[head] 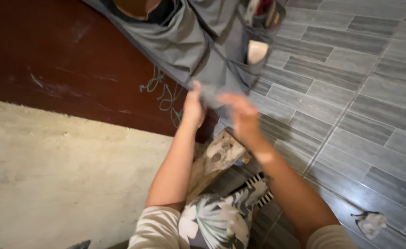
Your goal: The person sits on the floor and cleans various shoes using a cloth and a wipe. They wipe the exterior and interior of pink sneakers, beige flats, and black shoes, then place them into a hanging shoe organizer.
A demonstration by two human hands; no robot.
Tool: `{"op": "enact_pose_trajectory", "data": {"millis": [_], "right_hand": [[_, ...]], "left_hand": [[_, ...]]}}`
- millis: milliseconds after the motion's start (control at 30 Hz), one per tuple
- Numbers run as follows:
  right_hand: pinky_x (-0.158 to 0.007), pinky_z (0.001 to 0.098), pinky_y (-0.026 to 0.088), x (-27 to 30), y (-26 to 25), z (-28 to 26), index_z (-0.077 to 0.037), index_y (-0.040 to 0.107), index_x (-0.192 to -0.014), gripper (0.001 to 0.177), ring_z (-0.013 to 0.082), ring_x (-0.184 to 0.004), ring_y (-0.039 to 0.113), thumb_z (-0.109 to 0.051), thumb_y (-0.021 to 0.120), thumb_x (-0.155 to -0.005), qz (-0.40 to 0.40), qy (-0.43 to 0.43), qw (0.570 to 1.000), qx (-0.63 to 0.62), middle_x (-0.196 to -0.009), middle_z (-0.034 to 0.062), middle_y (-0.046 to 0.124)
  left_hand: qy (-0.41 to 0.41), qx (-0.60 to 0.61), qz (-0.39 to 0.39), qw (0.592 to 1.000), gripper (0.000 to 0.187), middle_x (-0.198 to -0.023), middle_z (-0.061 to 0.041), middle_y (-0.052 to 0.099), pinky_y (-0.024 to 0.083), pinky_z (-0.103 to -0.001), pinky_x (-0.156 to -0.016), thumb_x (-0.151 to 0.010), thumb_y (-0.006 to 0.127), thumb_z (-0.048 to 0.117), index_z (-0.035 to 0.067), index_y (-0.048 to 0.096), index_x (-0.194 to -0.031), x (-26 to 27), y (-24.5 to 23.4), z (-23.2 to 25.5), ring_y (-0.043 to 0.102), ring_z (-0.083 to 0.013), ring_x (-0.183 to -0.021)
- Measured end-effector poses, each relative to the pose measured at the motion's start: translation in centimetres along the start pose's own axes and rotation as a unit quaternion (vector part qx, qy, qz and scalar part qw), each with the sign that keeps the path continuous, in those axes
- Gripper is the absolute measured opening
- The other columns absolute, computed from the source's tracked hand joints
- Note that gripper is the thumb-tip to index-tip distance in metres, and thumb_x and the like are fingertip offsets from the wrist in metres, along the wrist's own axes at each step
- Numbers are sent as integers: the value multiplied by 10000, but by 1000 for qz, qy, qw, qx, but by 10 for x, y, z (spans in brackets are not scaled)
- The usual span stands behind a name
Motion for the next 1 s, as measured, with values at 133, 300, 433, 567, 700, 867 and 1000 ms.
{"op": "enact_pose_trajectory", "data": {"millis": [133,300,433,567,700,867,1000], "right_hand": [[-910,260,485,11,-77,56,-42,648,-1339,408,124,-994,600,68,454,-997,231,137,963,-30,-1240,60,678],[-759,194,474,26,-73,128,-45,615,-1381,440,42,-824,572,68,460,-985,273,198,934,-118,-1188,33,693],[-807,310,442,15,-48,162,-61,555,-1451,501,164,-950,541,72,472,-975,298,223,910,-181,-1264,108,628],[-1225,337,349,-18,6,169,-57,501,-1483,549,227,-1473,447,108,491,-959,251,99,959,-89,-1548,93,509],[-1293,340,313,-47,78,184,-58,578,-1439,715,255,-1515,445,221,383,-810,110,-27,992,51,-1530,111,552],[-1227,410,298,-6,56,284,-35,590,-1412,802,308,-1451,430,219,394,-677,52,67,979,183,-1515,170,516],[-1214,353,393,3,20,338,-60,616,-1405,645,272,-1421,511,185,430,-839,241,189,938,163,-1498,118,567]], "left_hand": [[592,-500,175,608,526,-1377,-185,481,368,-468,-1147,-1011,668,297,38,475,-1426,107,51,79,460,-343,-1323],[544,-703,-35,456,519,-1313,-97,597,364,-488,-1103,-830,777,251,87,621,-1298,86,103,92,536,-312,-1284],[401,-760,32,510,485,-1080,-136,654,414,-490,-972,-777,788,303,49,662,-1169,38,70,91,572,-360,-1074],[375,-777,66,501,275,-977,-90,712,457,-437,-917,-906,760,302,126,639,-1079,15,32,75,640,-309,-973],[317,-811,94,483,333,-819,-135,709,510,-453,-754,-893,724,286,89,638,-1148,-16,27,68,680,-336,-741],[269,-842,110,455,249,-776,-117,713,538,-460,-688,-891,675,231,118,623,-1107,-36,30,63,688,-332,-687],[314,-820,107,467,318,-807,-119,715,531,-462,-671,-828,664,182,107,613,-1133,-45,33,64,688,-324,-703]]}}
Point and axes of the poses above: each hand's wrist, its own x-axis away from the middle knuckle, its own y-axis out of the palm, z = x × y, the point moved 6 cm from there along -x, towards the middle knuckle
